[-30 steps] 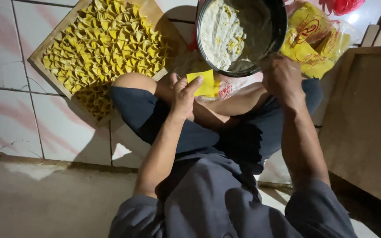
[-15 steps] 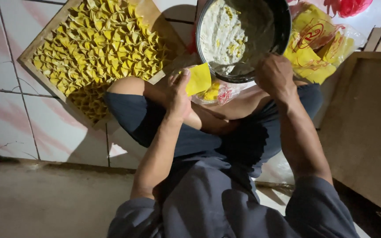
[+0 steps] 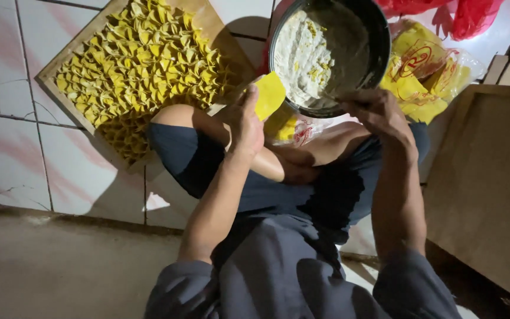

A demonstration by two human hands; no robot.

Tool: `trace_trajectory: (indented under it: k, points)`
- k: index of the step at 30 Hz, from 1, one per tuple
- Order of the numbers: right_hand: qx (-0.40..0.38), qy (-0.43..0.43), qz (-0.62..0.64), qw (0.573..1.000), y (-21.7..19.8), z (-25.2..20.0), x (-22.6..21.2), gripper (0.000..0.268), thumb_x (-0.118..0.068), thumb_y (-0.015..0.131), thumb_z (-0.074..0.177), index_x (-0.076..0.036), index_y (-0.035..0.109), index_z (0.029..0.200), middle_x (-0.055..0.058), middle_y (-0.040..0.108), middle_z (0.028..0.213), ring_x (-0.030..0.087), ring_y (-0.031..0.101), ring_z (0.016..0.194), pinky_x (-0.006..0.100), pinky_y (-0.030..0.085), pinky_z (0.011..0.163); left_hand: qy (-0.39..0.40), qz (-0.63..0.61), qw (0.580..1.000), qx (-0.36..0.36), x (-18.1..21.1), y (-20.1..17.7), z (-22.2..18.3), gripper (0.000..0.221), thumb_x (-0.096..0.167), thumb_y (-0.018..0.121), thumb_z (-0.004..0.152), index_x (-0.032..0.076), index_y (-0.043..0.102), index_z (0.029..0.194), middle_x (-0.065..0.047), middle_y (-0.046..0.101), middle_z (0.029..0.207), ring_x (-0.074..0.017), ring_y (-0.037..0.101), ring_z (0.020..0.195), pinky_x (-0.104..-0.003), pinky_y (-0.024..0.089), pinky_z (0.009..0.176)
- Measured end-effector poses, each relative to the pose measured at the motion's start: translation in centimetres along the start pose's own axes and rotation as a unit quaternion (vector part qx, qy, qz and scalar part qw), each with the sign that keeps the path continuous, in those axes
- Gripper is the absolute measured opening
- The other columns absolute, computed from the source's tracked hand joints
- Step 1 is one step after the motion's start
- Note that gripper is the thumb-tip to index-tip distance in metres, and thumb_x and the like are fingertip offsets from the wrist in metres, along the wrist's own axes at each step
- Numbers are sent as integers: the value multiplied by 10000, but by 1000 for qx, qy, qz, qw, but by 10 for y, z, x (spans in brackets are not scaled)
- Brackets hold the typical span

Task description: Preparing small filled food items by placing filling on dough squares using a spatula, folding them into shapes, and arranging them on a board.

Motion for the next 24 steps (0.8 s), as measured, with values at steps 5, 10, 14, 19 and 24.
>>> trace_trajectory:
  k: [5,10,14,19,24]
  points:
    - [106,-84,144,980,16,-32,-24,254,24,714,959,31,741,1211,205,698,913,224,662,776,328,539,673,-88,-22,993,-82,-54,3,33,476,434,671,987,31,624,1235,-279,669,1207,-437,682,1024,-532,635,724]
    - [216,-214,110,946,49,-37,-3,91,37,839,908,3,758,934,170,681,837,231,593,714,336,474,658,-121,-9,991,-60,-41,29,4,427,449,611,993,76,584,1200,-212,678,1100,-390,701,906,-493,606,496]
    - [294,-242,65,922,76,-38,35,175,42,840,912,-39,838,1068,163,667,836,247,622,697,308,495,662,-141,30,988,-47,-28,35,-13,431,496,554,1010,125,527,1229,-230,657,1188,-400,685,1003,-458,596,524]
    - [289,-210,51,933,65,-55,29,251,18,830,922,-103,836,1142,138,673,825,197,594,645,333,490,618,-154,-66,985,-40,-31,39,-15,497,563,530,1004,142,542,1270,-189,634,1243,-381,635,1080,-472,570,605]
    - [280,-120,101,947,66,-70,15,326,79,703,963,-29,765,1264,183,695,852,187,624,676,369,514,610,-70,-119,989,-56,-24,37,-5,591,559,652,967,130,537,1357,-229,551,1391,-380,529,1279,-578,451,1057]
Point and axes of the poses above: each hand's wrist, its own z-axis towards the middle knuckle, its own y-axis out of the palm, x = y × z, the point moved 4 cm from there along z, towards the middle knuckle
